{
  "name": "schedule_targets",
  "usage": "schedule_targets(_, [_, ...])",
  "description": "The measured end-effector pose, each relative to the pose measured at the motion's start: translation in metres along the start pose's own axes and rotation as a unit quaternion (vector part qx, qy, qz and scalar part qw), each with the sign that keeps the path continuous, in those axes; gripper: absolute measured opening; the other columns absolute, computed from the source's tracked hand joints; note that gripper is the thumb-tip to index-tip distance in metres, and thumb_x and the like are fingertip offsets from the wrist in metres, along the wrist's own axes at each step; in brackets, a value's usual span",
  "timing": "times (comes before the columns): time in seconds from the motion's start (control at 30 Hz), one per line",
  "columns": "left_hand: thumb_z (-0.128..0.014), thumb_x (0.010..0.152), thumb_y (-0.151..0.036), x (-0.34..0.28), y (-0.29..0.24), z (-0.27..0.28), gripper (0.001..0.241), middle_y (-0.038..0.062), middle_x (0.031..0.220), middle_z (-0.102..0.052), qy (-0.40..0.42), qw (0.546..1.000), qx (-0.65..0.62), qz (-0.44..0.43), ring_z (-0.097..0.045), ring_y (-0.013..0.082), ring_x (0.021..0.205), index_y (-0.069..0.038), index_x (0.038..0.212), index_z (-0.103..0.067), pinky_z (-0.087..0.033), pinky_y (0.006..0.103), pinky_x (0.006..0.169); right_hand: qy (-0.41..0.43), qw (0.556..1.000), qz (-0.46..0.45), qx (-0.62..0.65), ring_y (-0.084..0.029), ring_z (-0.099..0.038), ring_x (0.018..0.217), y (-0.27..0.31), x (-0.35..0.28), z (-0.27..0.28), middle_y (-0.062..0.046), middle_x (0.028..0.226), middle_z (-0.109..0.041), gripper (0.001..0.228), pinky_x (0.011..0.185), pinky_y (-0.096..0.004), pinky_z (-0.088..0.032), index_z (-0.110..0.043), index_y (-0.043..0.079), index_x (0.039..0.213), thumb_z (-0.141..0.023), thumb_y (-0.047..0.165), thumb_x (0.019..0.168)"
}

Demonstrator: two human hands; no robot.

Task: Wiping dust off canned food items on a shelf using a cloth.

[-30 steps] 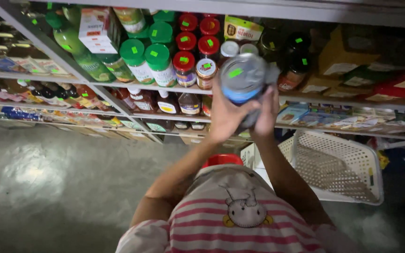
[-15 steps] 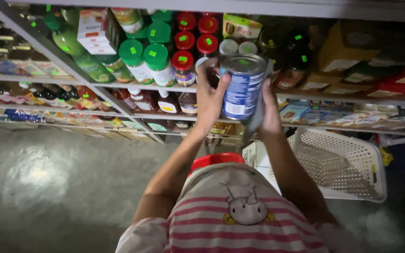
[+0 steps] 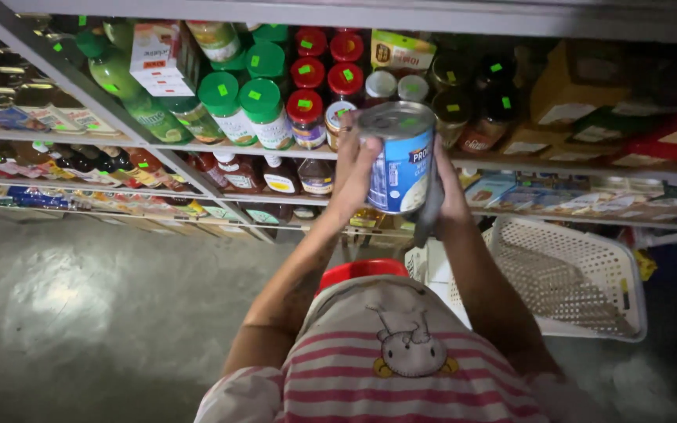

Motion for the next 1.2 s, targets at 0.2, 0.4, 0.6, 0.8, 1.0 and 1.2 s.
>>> schedule_targets(0.2, [-0.07, 0.085, -0.067, 0.0, -0.023, -0.009, 0.096, 0.033, 0.143, -0.052, -0.084, 0.968, 0.234, 0.037, -0.052, 0.0489, 0.134, -0.005, 0.152, -0.041, -0.037, 0.0595, 0.117, -0.2, 0.95, 0.229, -0.068, -0.028, -0.046, 0.134, -0.001, 0.004, 0.056, -0.013, 0.152, -0.044, 0.072, 0.121, -0.049, -0.027, -0.041, 0.011, 0.156, -0.063, 0.055, 0.103])
schedule_targets(0.4, [-0.07, 0.089, -0.053, -0.011, -0.019, -0.016, 0.071, 0.026, 0.129, -0.063, -0.096, 0.979, 0.17, 0.058, -0.056, 0.0427, 0.131, -0.012, 0.143, -0.05, -0.043, 0.0561, 0.107, -0.05, 0.775, 0.419, -0.47, -0.035, -0.044, 0.119, 0.052, -0.02, 0.015, -0.023, 0.135, -0.039, 0.079, 0.102, -0.047, -0.039, -0.026, 0.006, 0.164, -0.038, 0.061, 0.108])
schedule_targets(0.6, [-0.066, 0.096, -0.055, 0.001, -0.009, -0.016, 0.085, 0.026, 0.153, -0.045, -0.03, 0.995, 0.087, -0.05, -0.036, 0.0336, 0.148, -0.002, 0.156, -0.037, -0.026, 0.0519, 0.125, 0.047, 0.828, 0.338, -0.444, -0.038, -0.015, 0.157, -0.015, 0.034, 0.118, -0.025, 0.17, -0.013, 0.12, 0.131, -0.051, -0.007, -0.006, 0.007, 0.167, -0.091, 0.01, 0.081])
schedule_targets(0.8, [-0.066, 0.1, -0.041, 0.001, -0.05, -0.034, 0.064, 0.031, 0.137, -0.055, -0.026, 0.97, 0.227, -0.084, -0.051, 0.0513, 0.134, -0.004, 0.148, -0.046, -0.038, 0.0583, 0.116, -0.175, 0.965, 0.167, 0.099, -0.031, -0.072, 0.116, 0.007, 0.01, 0.057, -0.02, 0.133, -0.069, 0.067, 0.109, -0.053, -0.054, -0.061, 0.009, 0.139, -0.065, 0.057, 0.094])
schedule_targets(1.0, [-0.092, 0.072, -0.044, -0.012, -0.014, -0.02, 0.094, 0.025, 0.127, -0.062, -0.106, 0.986, 0.125, -0.021, -0.058, 0.037, 0.123, -0.005, 0.143, -0.045, -0.042, 0.0534, 0.111, -0.205, 0.86, 0.264, -0.386, -0.043, -0.058, 0.13, 0.016, -0.001, 0.116, -0.033, 0.143, -0.054, 0.066, 0.105, -0.056, -0.048, -0.034, 0.017, 0.161, -0.056, 0.051, 0.108])
schedule_targets(1.2, [-0.095, 0.066, -0.045, -0.003, -0.068, -0.036, 0.106, 0.023, 0.134, -0.056, -0.075, 0.985, 0.119, -0.1, -0.053, 0.033, 0.13, -0.007, 0.15, -0.04, -0.037, 0.0481, 0.116, -0.118, 0.814, 0.273, -0.499, -0.038, -0.037, 0.147, 0.058, -0.014, 0.085, -0.029, 0.157, -0.038, 0.095, 0.124, -0.055, -0.024, -0.021, 0.004, 0.162, -0.077, 0.023, 0.088])
Point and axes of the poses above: each hand's wrist, its own x-axis towards the middle knuckle, its own z-axis out of the back of the hand, y = z × x, the point moved 9 cm from there along x, towards the middle knuckle
